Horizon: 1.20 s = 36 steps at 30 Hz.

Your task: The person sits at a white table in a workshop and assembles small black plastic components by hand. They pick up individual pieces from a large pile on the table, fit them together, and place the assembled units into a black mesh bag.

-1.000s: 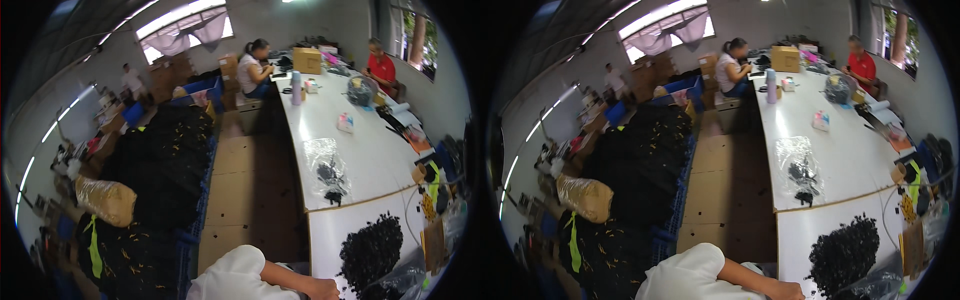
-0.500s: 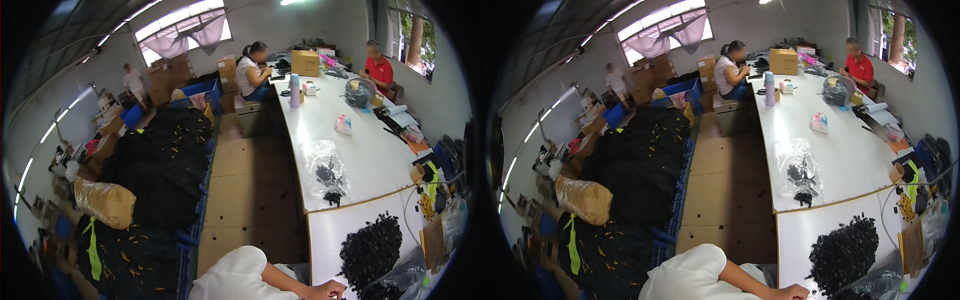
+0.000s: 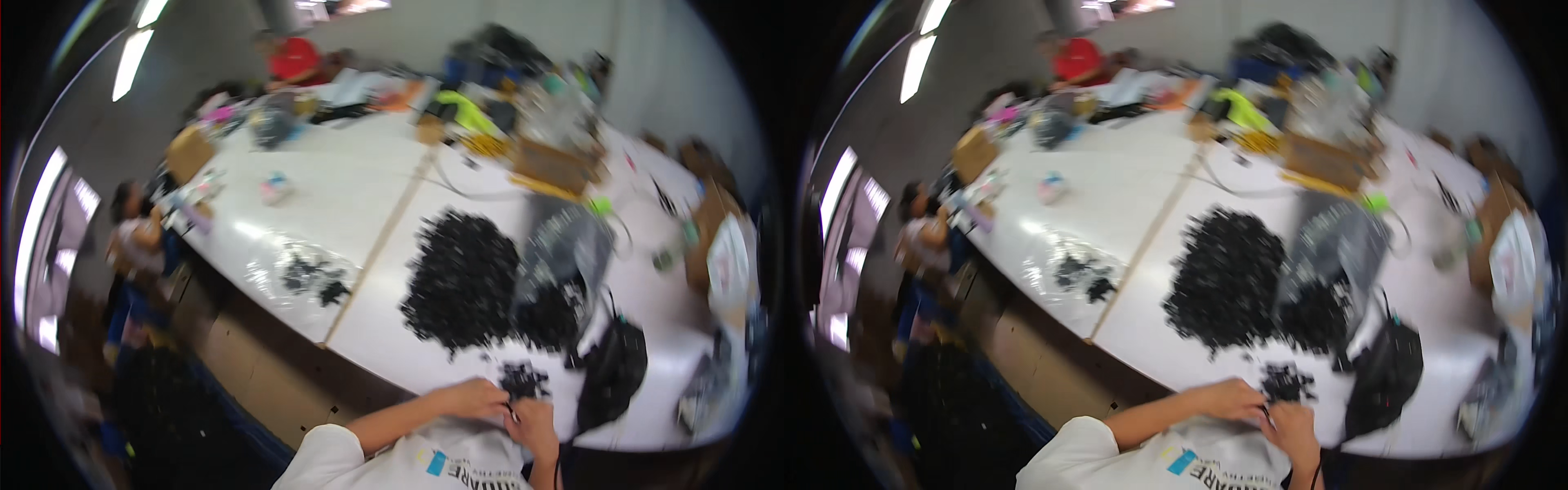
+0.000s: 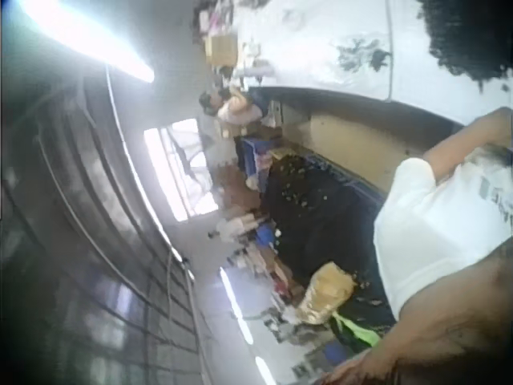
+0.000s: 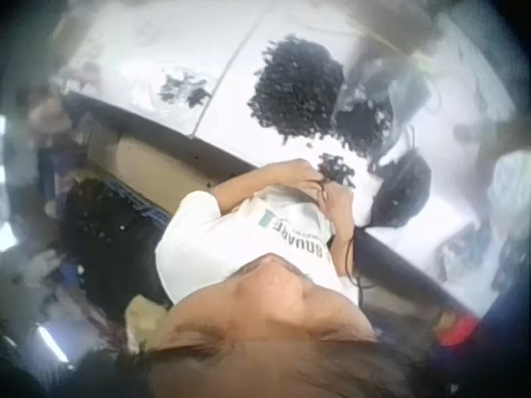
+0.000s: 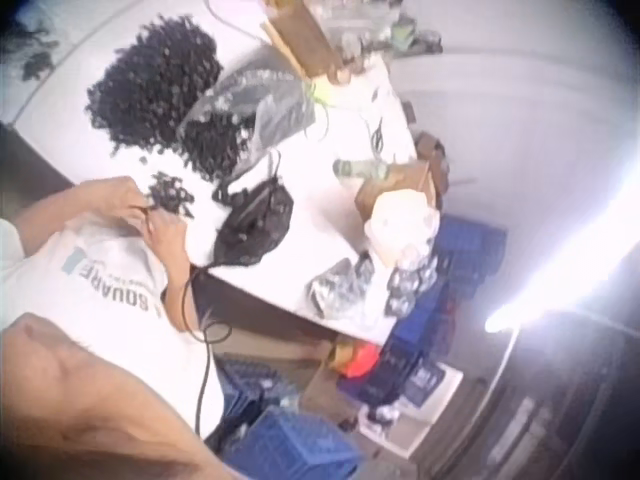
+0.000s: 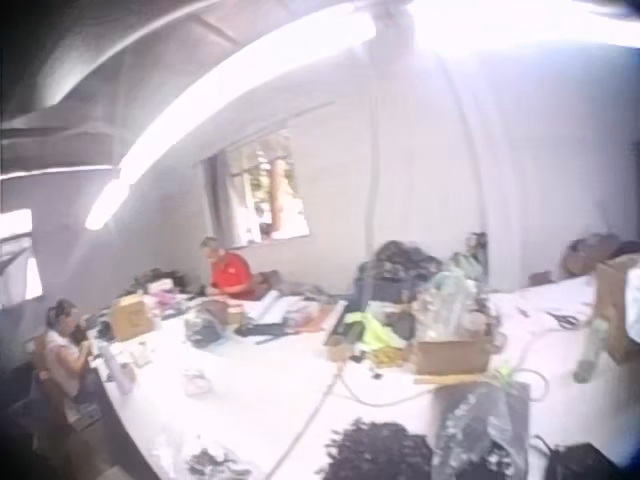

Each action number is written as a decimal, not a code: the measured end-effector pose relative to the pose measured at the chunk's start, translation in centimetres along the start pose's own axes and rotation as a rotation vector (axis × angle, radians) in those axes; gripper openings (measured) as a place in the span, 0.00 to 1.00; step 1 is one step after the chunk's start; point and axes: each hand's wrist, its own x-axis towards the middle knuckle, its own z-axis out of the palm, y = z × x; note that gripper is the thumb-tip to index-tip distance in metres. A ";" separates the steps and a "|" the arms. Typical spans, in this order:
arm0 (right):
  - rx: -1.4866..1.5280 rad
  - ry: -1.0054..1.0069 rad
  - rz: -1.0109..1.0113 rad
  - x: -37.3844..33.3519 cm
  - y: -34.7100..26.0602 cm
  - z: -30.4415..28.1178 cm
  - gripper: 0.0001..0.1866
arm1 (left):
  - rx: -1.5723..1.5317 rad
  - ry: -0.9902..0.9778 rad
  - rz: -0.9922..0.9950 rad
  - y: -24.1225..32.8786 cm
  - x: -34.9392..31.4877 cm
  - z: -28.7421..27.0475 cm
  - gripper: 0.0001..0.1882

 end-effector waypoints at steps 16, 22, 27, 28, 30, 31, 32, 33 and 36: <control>-0.218 0.030 0.232 -0.9 2.3 -0.7 0.08 | 0.226 0.319 -0.153 2.9 1.4 -1.9 0.12; -0.146 0.084 0.335 0.1 4.9 0.3 0.10 | 0.371 0.445 -0.443 -0.2 -0.6 -0.9 0.20; -0.206 0.212 0.705 3.2 8.5 -0.2 0.13 | 0.718 0.212 -0.527 -2.4 -0.1 -2.0 0.21; -0.310 0.201 0.728 4.1 9.5 0.3 0.13 | 0.730 0.197 -0.534 -2.8 0.1 -1.9 0.20; -0.343 0.127 0.748 4.8 10.7 0.7 0.12 | 0.743 0.190 -0.541 -3.1 0.4 -1.7 0.19; -0.358 0.084 0.759 5.0 10.9 0.8 0.12 | 0.740 0.197 -0.547 -3.1 0.4 -1.6 0.18; -0.361 0.087 0.745 5.1 11.1 0.9 0.11 | 0.737 0.204 -0.553 -3.1 0.5 -1.6 0.17; -0.353 0.096 0.743 5.1 11.1 0.9 0.11 | 0.731 0.216 -0.553 -3.0 0.6 -1.7 0.16; -0.347 0.070 0.751 5.3 10.0 0.0 0.11 | 0.716 0.213 -0.562 -2.3 1.2 -1.8 0.14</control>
